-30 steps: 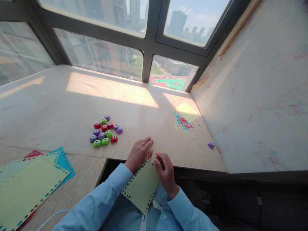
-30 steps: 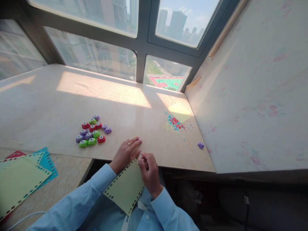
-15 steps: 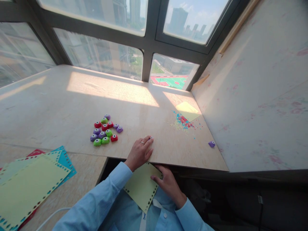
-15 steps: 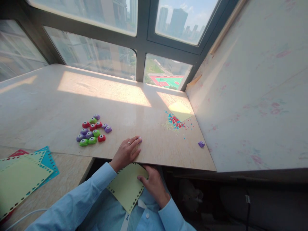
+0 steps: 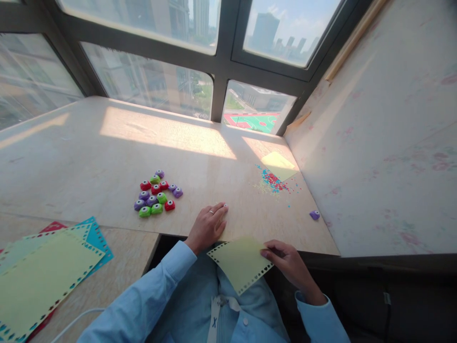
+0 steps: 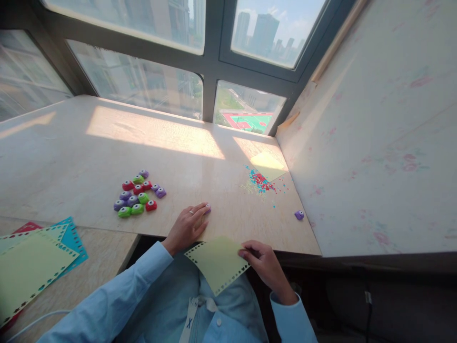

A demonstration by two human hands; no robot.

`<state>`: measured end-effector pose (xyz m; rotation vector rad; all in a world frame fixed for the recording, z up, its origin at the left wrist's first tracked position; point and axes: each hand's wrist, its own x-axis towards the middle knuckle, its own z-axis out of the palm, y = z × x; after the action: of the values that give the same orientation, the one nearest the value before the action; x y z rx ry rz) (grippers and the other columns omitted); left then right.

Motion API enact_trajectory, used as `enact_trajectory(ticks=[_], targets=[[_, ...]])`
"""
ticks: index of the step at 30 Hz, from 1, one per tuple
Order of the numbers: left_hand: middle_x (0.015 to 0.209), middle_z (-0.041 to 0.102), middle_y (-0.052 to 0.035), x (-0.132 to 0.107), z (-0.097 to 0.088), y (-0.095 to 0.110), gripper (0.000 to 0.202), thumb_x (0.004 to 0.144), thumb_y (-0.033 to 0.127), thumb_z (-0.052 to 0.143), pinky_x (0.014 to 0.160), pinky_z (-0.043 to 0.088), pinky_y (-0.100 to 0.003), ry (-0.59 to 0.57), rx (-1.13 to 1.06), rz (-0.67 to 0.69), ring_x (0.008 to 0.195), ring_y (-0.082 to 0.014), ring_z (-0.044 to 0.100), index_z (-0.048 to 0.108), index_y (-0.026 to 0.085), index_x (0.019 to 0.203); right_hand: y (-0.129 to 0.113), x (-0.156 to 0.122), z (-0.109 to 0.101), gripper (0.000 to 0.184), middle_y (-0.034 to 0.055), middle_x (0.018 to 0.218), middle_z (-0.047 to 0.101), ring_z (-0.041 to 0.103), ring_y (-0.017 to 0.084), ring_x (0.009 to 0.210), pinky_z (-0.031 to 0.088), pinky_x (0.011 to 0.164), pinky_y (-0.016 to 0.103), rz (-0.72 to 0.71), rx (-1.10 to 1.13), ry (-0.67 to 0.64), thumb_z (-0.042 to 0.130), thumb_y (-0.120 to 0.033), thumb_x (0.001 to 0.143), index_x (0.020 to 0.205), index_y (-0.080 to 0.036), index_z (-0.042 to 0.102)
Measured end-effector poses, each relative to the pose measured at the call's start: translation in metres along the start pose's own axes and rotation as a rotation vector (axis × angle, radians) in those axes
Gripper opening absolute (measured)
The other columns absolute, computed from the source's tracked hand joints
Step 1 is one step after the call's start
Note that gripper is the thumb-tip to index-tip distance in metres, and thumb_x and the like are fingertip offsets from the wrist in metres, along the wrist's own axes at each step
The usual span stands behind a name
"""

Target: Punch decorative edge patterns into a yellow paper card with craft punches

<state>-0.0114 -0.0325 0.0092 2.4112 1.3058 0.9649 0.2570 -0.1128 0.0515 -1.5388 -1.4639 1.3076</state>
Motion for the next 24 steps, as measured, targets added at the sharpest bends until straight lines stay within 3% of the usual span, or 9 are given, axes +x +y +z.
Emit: enact_trajectory(ticks=[4, 6, 10, 15, 24], targets=[[0.132, 0.060, -0.0116, -0.001, 0.000, 0.000, 0.039, 0.088, 0.019, 0.054, 0.098, 0.048, -0.047, 0.005, -0.009, 0.010, 0.117, -0.0251, 0.057, 0.055, 0.022, 0.127, 0.002, 0.011, -0.021, 0.031, 0.0047, 0.079, 0.071, 0.062, 0.018, 0.068, 0.052, 0.060, 0.030, 0.051, 0.403, 0.255, 0.081, -0.046, 0.067, 0.082, -0.021, 0.070], [0.131, 0.061, -0.0106, -0.001, 0.000, -0.001, 0.036, 0.089, 0.021, 0.055, 0.098, 0.047, -0.046, 0.016, -0.016, 0.001, 0.117, -0.0245, 0.057, 0.055, 0.022, 0.125, 0.003, 0.022, -0.025, 0.036, 0.0036, 0.079, 0.070, 0.060, 0.016, 0.062, 0.051, 0.051, 0.028, 0.087, 0.513, 0.314, 0.083, -0.046, 0.063, 0.083, -0.020, 0.068], [0.130, 0.061, -0.0097, -0.002, 0.001, -0.002, 0.031, 0.091, 0.025, 0.055, 0.099, 0.047, -0.045, 0.048, -0.026, -0.023, 0.116, -0.0232, 0.057, 0.057, 0.022, 0.122, 0.007, 0.047, -0.028, 0.043, 0.0032, 0.079, 0.070, 0.061, 0.016, 0.062, 0.052, 0.048, 0.027, 0.142, 0.506, 0.316, 0.088, -0.043, 0.054, 0.083, -0.018, 0.067], [0.123, 0.065, -0.0091, -0.001, 0.000, -0.001, 0.026, 0.091, 0.025, 0.056, 0.098, 0.047, -0.046, 0.094, -0.030, -0.048, 0.111, -0.0228, 0.059, 0.060, 0.023, 0.116, 0.010, 0.071, -0.029, 0.042, 0.0051, 0.076, 0.072, 0.064, 0.019, 0.065, 0.052, 0.051, 0.029, 0.112, 0.378, 0.255, 0.084, -0.045, 0.059, 0.086, -0.016, 0.069], [0.115, 0.068, -0.0085, 0.001, 0.002, -0.004, 0.031, 0.089, 0.023, 0.058, 0.095, 0.049, -0.045, 0.119, -0.053, -0.105, 0.107, -0.0234, 0.060, 0.058, 0.022, 0.120, 0.005, 0.075, -0.025, 0.043, 0.0051, 0.076, 0.074, 0.066, 0.021, 0.068, 0.052, 0.055, 0.030, 0.098, 0.279, 0.165, 0.082, -0.049, 0.059, 0.085, -0.016, 0.073]])
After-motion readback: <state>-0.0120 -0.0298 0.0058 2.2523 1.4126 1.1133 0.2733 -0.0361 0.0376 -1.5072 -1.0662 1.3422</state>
